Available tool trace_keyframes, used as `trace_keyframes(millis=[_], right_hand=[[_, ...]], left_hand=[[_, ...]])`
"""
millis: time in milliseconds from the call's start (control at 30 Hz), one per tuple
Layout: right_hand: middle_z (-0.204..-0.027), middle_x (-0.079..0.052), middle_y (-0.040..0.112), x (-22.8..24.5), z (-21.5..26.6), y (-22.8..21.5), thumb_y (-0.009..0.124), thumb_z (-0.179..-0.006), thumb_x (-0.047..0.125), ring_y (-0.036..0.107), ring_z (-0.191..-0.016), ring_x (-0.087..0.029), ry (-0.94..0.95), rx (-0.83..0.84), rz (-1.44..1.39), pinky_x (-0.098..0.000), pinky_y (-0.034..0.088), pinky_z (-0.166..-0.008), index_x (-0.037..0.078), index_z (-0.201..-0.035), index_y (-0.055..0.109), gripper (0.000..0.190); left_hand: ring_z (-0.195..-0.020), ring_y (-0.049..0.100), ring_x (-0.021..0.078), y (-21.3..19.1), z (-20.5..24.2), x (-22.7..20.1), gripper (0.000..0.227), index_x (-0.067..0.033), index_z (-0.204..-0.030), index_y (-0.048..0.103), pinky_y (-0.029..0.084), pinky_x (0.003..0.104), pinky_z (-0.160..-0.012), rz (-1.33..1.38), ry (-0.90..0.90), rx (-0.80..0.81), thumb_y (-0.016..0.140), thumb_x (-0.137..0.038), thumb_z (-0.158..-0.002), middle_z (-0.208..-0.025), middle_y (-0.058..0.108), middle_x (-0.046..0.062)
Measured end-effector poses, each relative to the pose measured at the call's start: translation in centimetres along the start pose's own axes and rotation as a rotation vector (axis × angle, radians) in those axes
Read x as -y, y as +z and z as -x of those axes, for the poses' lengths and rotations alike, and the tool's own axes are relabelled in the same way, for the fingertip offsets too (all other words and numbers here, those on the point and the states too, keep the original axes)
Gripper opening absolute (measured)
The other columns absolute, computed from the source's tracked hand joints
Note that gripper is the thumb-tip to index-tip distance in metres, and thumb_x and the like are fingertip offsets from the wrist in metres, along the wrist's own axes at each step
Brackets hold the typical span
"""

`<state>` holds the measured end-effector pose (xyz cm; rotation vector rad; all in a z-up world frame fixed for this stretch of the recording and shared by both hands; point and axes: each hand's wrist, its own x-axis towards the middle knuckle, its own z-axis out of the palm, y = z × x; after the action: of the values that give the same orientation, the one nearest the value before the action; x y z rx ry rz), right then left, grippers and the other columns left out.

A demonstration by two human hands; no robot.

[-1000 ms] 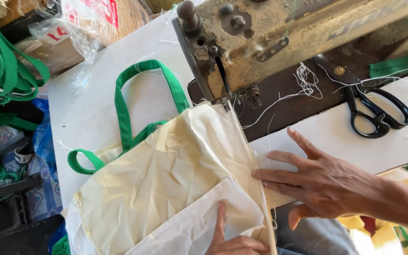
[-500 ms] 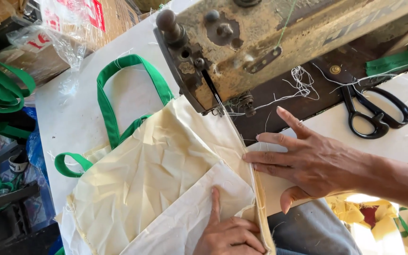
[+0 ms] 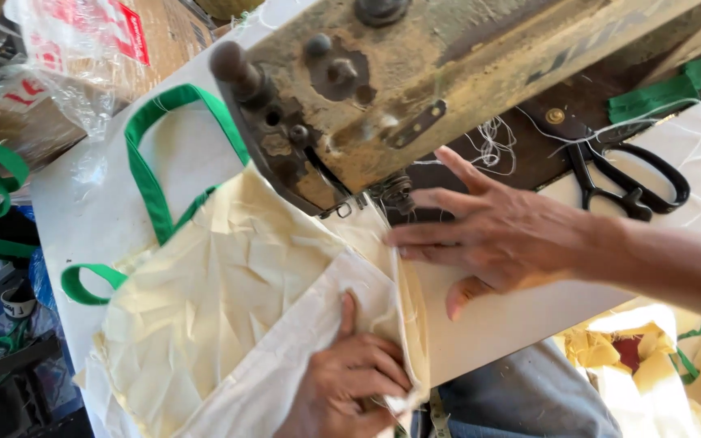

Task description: Reinforcing the structure of a tote bag by sewing along the edges and handles using an industrial sewing machine.

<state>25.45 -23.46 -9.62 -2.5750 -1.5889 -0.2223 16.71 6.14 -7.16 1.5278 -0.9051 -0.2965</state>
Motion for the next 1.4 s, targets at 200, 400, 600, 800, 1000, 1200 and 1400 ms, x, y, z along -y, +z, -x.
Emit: trace_keyframes(millis=[200,400,600,800,1000,1200,1400], right_hand=[[-0.158,0.017,0.043,-1.5,-1.0,-0.3,0.024,-0.095,0.081,0.040,-0.121,-0.028,-0.034,0.084,0.003,-0.0633,0.027,-0.109,0.030,-0.148,0.051,0.078],[-0.158,-0.014,0.040,-0.9,-1.5,-1.5,0.018,-0.093,0.084,0.032,-0.143,-0.044,0.042,0.041,-0.016,-0.0748,0.019,-0.115,0.030,-0.145,0.055,0.083],[-0.154,-0.018,0.039,-0.2,-1.4,-2.2,0.039,-0.092,0.075,0.031,-0.142,-0.045,0.059,0.008,-0.142,-0.0765,0.008,-0.120,0.037,-0.128,0.067,0.058],[-0.124,-0.026,0.057,1.2,-3.2,-1.6,0.030,-0.090,0.085,0.046,-0.133,-0.046,0.199,-0.030,0.079,-0.0749,0.021,-0.118,0.027,-0.136,0.065,0.081],[-0.125,-0.024,0.051,1.8,-2.7,-2.6,0.028,-0.093,0.080,0.042,-0.134,-0.048,0.163,-0.059,-0.049,-0.0781,0.015,-0.118,0.026,-0.123,0.071,0.075],[-0.120,-0.021,0.053,1.5,-2.7,-3.3,0.039,-0.092,0.080,0.047,-0.129,-0.046,0.142,-0.093,0.029,-0.0761,0.022,-0.117,0.030,-0.124,0.071,0.067],[-0.130,-0.021,0.055,2.0,-2.2,-3.1,0.026,-0.092,0.083,0.045,-0.130,-0.043,0.195,-0.037,0.000,-0.0756,0.018,-0.118,0.031,-0.131,0.069,0.078]], left_hand=[[-0.075,0.073,0.0202,0.7,-1.5,-2.6,0.011,-0.0073,-0.073,0.073,0.010,0.064,-0.129,-0.101,-0.106,-0.123,0.084,-0.005,-0.075,-0.077,0.076,0.007],[-0.078,0.071,0.0120,7.6,-1.8,-4.6,0.022,-0.0172,-0.066,0.064,0.011,0.076,-0.113,-0.972,0.019,-0.419,0.058,-0.003,-0.083,-0.075,0.067,-0.009],[-0.086,0.075,0.0242,8.1,0.3,-0.9,0.012,-0.0064,-0.073,0.068,0.025,0.075,-0.116,-0.756,0.061,-0.601,0.064,-0.003,-0.084,-0.078,0.073,0.003],[-0.096,0.074,0.0263,0.3,2.1,-0.4,0.002,-0.0065,-0.085,0.073,0.012,0.072,-0.123,-0.675,0.006,-0.186,0.071,-0.005,-0.086,-0.094,0.076,0.009],[-0.085,0.072,0.0221,4.7,1.1,-3.0,0.009,-0.0039,-0.079,0.069,0.016,0.074,-0.118,-0.724,0.035,-0.202,0.072,0.002,-0.074,-0.084,0.072,0.005],[-0.079,0.071,0.0198,5.2,0.7,-4.4,0.015,-0.0059,-0.071,0.067,0.022,0.072,-0.118,-0.810,0.052,-0.349,0.063,0.008,-0.074,-0.080,0.070,0.003],[-0.081,0.072,0.0185,5.8,0.3,-5.2,0.015,-0.0076,-0.071,0.065,0.019,0.079,-0.115,-0.940,0.077,-0.384,0.062,-0.001,-0.084,-0.080,0.070,0.001]])
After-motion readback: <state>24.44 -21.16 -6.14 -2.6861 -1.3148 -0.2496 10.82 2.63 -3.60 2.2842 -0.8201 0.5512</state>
